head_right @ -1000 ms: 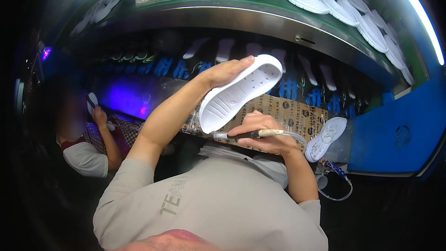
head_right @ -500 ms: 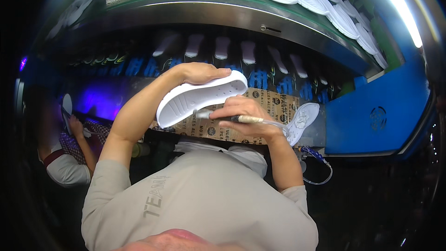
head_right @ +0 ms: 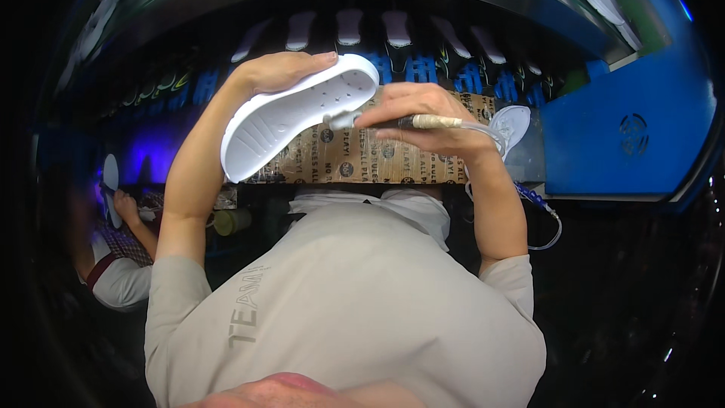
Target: The person repeatedly picks up white slipper soles from a conveyor belt, paints the bottom surface with a brush, and places them back on the belt. The process is continuous and repetitive, with the person handling one slipper at a time.
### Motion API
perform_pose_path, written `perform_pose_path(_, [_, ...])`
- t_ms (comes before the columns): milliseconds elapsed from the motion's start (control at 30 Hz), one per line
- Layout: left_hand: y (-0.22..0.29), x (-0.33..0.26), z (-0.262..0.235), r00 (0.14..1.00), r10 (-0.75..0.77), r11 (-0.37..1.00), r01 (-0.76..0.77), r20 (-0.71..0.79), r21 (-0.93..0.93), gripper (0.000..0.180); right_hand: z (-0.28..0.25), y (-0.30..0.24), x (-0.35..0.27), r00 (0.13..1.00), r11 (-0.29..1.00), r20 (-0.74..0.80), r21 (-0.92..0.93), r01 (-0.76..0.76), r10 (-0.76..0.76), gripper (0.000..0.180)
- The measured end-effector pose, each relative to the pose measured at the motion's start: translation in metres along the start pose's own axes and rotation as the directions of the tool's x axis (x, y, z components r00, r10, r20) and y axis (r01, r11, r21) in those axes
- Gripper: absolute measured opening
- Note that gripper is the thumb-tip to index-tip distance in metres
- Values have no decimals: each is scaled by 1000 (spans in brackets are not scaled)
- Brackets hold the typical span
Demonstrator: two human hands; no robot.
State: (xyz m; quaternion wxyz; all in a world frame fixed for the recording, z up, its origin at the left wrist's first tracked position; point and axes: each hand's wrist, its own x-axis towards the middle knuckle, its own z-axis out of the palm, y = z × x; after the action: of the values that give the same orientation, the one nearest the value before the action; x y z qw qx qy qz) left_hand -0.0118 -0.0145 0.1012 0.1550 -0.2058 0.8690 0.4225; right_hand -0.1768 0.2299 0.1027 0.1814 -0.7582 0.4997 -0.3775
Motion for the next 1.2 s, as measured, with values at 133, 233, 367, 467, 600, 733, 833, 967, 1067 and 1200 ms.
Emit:
perform_pose_path(133, [1, -2, -3, 997, -64, 998, 65, 29, -27, 83, 0, 6, -1, 999, 980, -29, -197, -37, 32, 31])
perform_pose_path(233, [-3, -2, -2, 999, -50, 997, 49, 17, 55, 84, -8, -1, -2, 997, 968, 22, -240, -71, 79, 26])
perform_pose_path(367, [-4, 1, -5, 996, -88, 995, 89, 11, -42, 88, -2, 1, -1, 995, 884, 3, -459, -88, 101, 20])
perform_pose_path(467, [-4, 0, 5, 970, -64, 992, 37, -235, -119, 81, -1, -2, -11, 989, 976, -21, -163, -146, 144, 23])
perform_pose_path(600, [42, 1, -45, 861, 209, 578, -491, -463, -652, 60, -6, 9, -33, 892, 994, -439, 55, -96, 110, 28])
perform_pose_path(733, [78, 18, -165, 558, 347, 716, -677, -754, -171, 71, 2, 14, -34, 764, 974, -604, 153, -170, 228, 29])
perform_pose_path(833, [29, 104, -239, 315, 238, 970, -36, -919, 238, 76, 27, 28, -43, 755, 939, -561, 240, -246, 341, 29])
perform_pose_path(967, [-25, 109, -239, 328, 244, 920, 219, -913, 325, 79, 74, 54, -58, 782, 904, -457, 255, -342, 425, 29])
perform_pose_path(1067, [3, 91, -206, 410, 419, 900, -69, -811, 430, 85, 107, 79, -72, 767, 873, -429, 337, -354, 477, 31])
perform_pose_path(1200, [30, 101, -177, 575, 273, 837, 254, -772, 485, 104, 124, 91, -73, 748, 826, -366, 355, -437, 553, 30])
